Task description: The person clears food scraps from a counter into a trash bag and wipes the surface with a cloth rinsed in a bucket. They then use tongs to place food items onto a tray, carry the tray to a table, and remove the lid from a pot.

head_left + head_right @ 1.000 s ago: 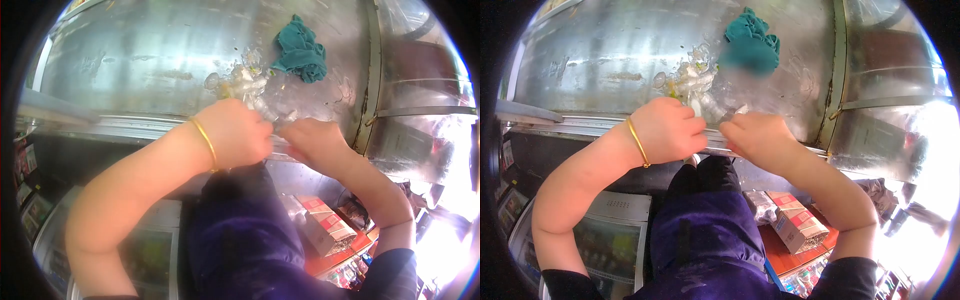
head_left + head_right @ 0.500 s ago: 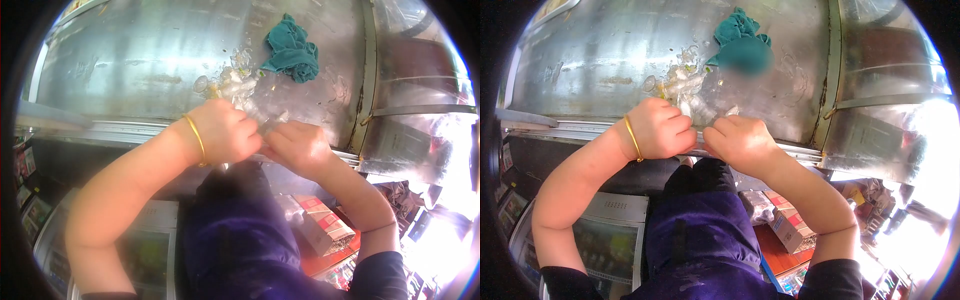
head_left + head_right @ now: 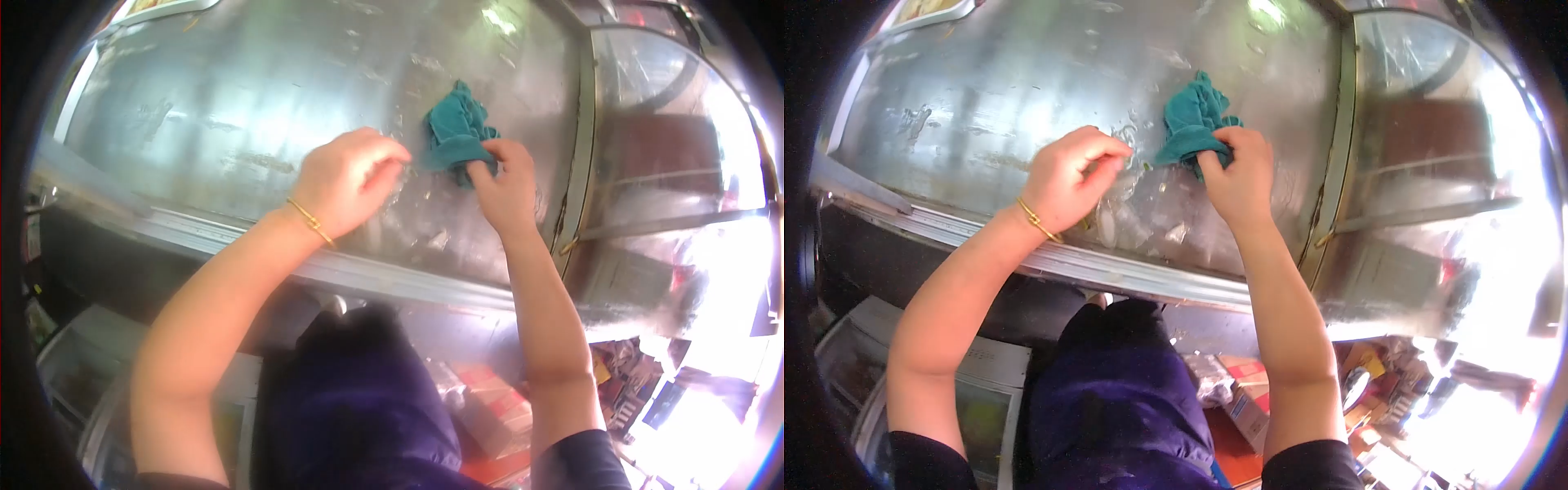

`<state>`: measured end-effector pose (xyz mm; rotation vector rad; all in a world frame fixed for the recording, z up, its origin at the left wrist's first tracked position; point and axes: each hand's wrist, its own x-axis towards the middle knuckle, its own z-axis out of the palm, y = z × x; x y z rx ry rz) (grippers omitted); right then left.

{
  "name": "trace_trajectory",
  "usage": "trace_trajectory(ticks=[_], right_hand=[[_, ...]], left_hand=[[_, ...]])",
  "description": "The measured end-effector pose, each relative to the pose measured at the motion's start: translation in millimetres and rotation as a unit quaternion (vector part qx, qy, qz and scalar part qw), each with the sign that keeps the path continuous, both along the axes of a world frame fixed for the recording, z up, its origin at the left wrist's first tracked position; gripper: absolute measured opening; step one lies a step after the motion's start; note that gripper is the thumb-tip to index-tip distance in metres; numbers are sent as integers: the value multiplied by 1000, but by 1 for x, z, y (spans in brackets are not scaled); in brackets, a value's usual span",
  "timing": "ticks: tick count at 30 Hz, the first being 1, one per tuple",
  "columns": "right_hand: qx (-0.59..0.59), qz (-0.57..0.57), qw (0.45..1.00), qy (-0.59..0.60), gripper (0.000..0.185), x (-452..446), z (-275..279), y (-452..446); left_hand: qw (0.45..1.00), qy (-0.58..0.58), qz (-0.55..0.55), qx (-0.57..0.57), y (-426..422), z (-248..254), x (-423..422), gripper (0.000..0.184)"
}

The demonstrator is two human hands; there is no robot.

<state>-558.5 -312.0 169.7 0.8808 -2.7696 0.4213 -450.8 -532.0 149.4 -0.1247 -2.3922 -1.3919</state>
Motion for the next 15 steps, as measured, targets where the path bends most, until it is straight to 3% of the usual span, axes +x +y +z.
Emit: trace_trajectory(ticks=[1, 2, 3, 5, 6, 8, 9, 10, 12, 13, 15], right_hand=[[-145, -28, 978, -150, 24, -3, 7, -1], [-277, -59, 911, -300, 23, -2, 14, -2], [-269, -50, 912, -304, 23, -2, 24, -5], [-422, -12, 825, -375, 19, -6, 49, -16], [-419, -4, 826, -377, 19, -10, 59, -20], [-288, 58, 917, -269, 17, -20, 76, -22], [-235, 77, 946, -209, 22, -27, 80, -20], [-235, 81, 945, -212, 22, -32, 87, -19], [-41, 45, 985, -164, 26, -40, 102, -16], [-31, 22, 984, -173, 32, -47, 99, -12], [-40, 28, 980, -193, 30, -66, 85, 4]], left_hand=[[999, -31, -22, 13, 4, 10, -4, 18], [999, -32, -11, 19, 15, 12, -10, 18], [999, 24, 11, 22, 25, 13, -23, 21], [995, 86, 42, 21, 33, 18, -50, 25], [996, 85, 28, 21, 34, 19, -63, 25], [996, 84, 21, 21, 26, 31, -86, 26], [996, 12, -8, 89, 15, 48, -94, 24], [985, -61, -39, 156, 7, 57, -104, 23], [970, -37, -20, 241, -4, 62, -120, 16], [953, -58, -8, 298, -7, 69, -130, 11], [966, 32, 87, 241, -18, 79, -148, 19]])
